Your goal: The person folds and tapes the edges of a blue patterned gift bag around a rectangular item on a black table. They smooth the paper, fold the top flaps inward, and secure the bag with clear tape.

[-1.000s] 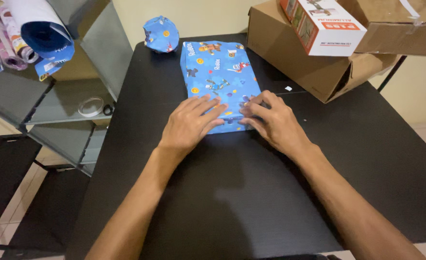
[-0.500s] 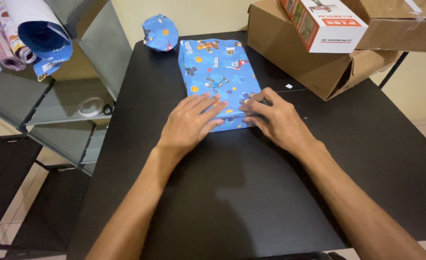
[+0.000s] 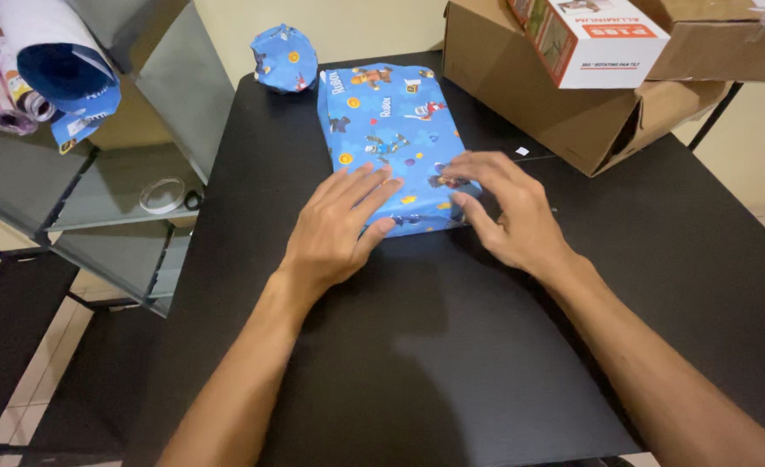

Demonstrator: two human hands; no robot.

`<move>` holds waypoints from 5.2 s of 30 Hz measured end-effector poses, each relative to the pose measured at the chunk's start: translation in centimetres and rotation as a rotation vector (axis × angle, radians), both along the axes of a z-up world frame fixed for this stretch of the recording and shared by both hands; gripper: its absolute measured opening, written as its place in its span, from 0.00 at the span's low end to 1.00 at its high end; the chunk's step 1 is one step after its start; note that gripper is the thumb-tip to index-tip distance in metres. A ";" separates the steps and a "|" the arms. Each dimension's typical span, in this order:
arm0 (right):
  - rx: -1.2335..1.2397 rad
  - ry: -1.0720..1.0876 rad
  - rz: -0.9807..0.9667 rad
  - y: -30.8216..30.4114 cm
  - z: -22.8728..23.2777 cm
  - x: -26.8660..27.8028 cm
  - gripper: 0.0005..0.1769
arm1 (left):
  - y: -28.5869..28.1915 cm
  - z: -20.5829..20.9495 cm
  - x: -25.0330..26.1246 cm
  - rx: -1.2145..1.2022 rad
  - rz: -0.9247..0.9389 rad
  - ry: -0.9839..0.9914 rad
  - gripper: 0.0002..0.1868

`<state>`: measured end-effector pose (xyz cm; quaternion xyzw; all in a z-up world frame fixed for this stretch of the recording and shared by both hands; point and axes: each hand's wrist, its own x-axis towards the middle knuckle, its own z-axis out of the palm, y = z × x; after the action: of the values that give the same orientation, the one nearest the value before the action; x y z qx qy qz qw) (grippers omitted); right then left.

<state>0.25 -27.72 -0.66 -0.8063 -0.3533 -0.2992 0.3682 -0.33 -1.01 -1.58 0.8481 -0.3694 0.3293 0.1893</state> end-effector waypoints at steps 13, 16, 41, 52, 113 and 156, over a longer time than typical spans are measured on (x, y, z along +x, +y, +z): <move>-0.097 0.038 -0.006 -0.3 -0.2 0.2 0.18 | -1.9 0.9 -1.8 0.078 -0.015 -0.211 0.24; -0.112 0.026 0.008 -0.2 -0.1 0.0 0.19 | -2.5 0.6 -1.9 0.138 -0.014 -0.231 0.22; -0.234 -0.145 -0.137 1.0 0.6 -0.7 0.21 | -1.1 0.6 -1.1 -0.204 -0.001 -0.078 0.13; -0.174 -0.137 -0.102 1.0 0.2 -0.9 0.25 | 0.7 -1.9 1.7 -0.661 0.332 0.222 0.28; 0.201 0.744 0.266 -1.0 -0.6 2.7 0.55 | 0.0 -2.0 1.5 -0.940 0.240 0.254 0.21; 0.109 0.585 0.030 1.8 -0.9 -2.2 0.35 | -5.4 1.3 -7.6 -0.757 0.150 0.268 0.32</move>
<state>-2.00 -25.90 -1.61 -0.8321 -0.2275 -0.0671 0.5014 -7.90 -6.45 -0.24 0.7785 -0.1313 0.3414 0.5100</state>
